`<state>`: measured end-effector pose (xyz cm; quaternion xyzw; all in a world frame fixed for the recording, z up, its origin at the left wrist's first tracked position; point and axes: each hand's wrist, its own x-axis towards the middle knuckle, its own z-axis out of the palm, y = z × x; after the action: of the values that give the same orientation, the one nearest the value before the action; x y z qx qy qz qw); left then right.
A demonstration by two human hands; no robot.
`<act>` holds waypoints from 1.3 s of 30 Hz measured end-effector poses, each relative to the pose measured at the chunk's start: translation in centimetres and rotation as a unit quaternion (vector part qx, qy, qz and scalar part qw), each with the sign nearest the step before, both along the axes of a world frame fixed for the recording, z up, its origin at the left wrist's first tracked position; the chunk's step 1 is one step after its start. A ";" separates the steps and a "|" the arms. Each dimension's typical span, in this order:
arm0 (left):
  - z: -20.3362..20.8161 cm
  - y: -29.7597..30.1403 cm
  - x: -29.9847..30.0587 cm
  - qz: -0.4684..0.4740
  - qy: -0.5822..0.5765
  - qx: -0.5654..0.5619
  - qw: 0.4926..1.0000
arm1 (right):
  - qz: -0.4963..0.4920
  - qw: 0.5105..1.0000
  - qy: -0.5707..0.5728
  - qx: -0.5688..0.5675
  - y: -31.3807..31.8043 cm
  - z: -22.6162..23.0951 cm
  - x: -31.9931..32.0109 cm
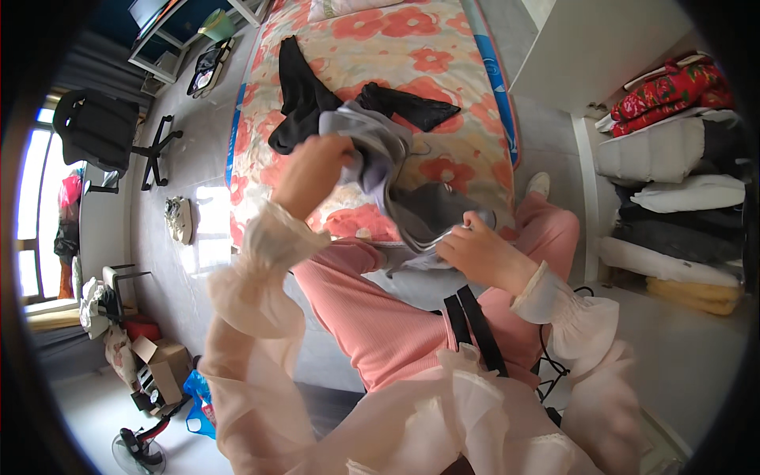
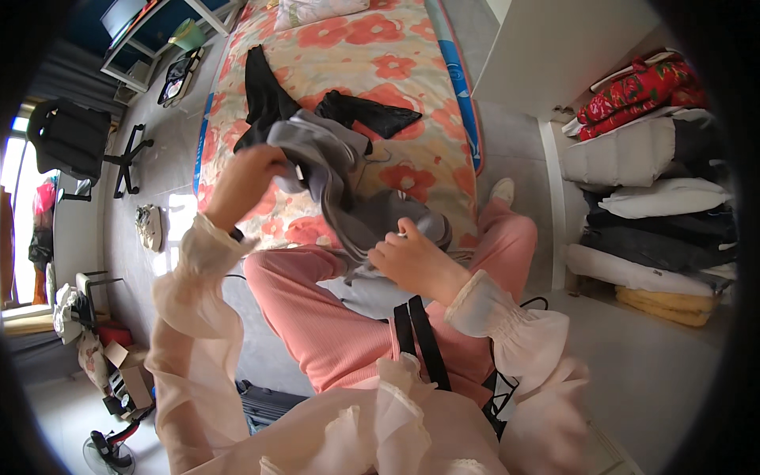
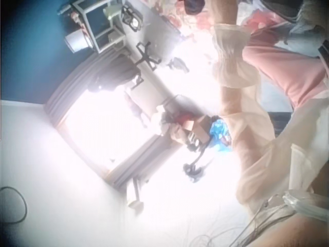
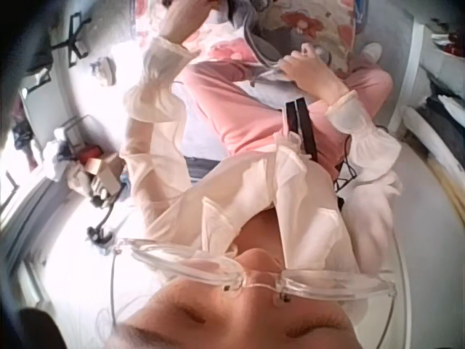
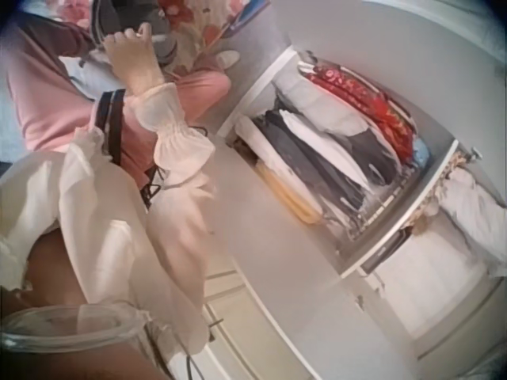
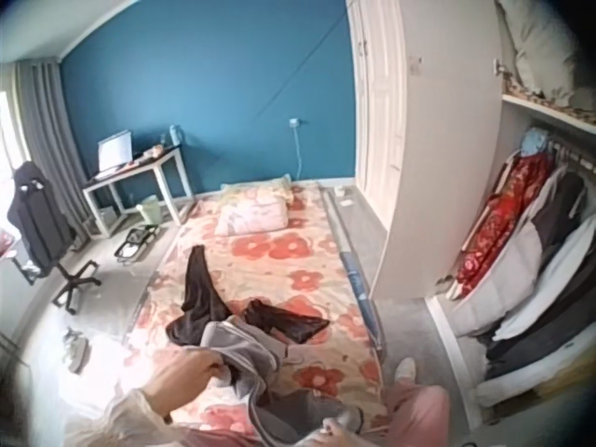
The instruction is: Hanging various items of clothing on hangers and placing them inside a wardrobe.
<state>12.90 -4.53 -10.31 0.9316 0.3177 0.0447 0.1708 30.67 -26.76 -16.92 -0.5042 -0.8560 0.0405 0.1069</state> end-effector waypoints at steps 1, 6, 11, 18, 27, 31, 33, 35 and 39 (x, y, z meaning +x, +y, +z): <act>-0.4 -1.4 0.4 0.007 -0.017 -0.048 0.999 | -0.015 1.000 -0.007 0.003 0.1 -0.1 0.3; -2.3 -6.5 2.0 0.015 -0.059 -0.154 0.986 | -0.073 0.992 0.100 0.005 0.8 0.6 -0.3; -4.2 -6.3 1.8 0.028 -0.072 -0.158 0.984 | -0.115 0.985 0.117 0.048 0.9 0.6 0.1; -1.9 -3.2 -1.8 0.072 -0.043 -0.107 0.991 | -0.403 0.902 0.054 0.144 1.0 4.6 7.8; -5.2 -7.2 -0.8 0.090 -0.037 -0.311 0.945 | -0.113 0.982 0.153 0.016 -1.4 -1.7 2.1; -6.7 -9.9 1.4 0.039 -0.064 -0.331 0.941 | -0.104 0.976 0.191 0.025 -0.5 -1.6 -0.4; -6.6 -10.7 1.9 0.055 -0.059 -0.393 0.916 | -0.121 0.973 0.193 0.037 -0.3 -2.1 -0.6; -6.8 -11.2 2.1 0.049 -0.061 -0.471 0.878 | -0.132 0.969 0.202 0.052 -0.3 -2.5 -0.2; -7.8 -12.2 1.7 0.026 -0.114 -0.452 0.884 | -0.132 0.966 0.209 0.074 -0.5 -2.7 -0.1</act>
<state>14.64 -16.73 -18.13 0.7331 0.3061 0.0066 0.6073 30.54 -27.27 -19.64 -0.5840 -0.7410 0.0674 0.3245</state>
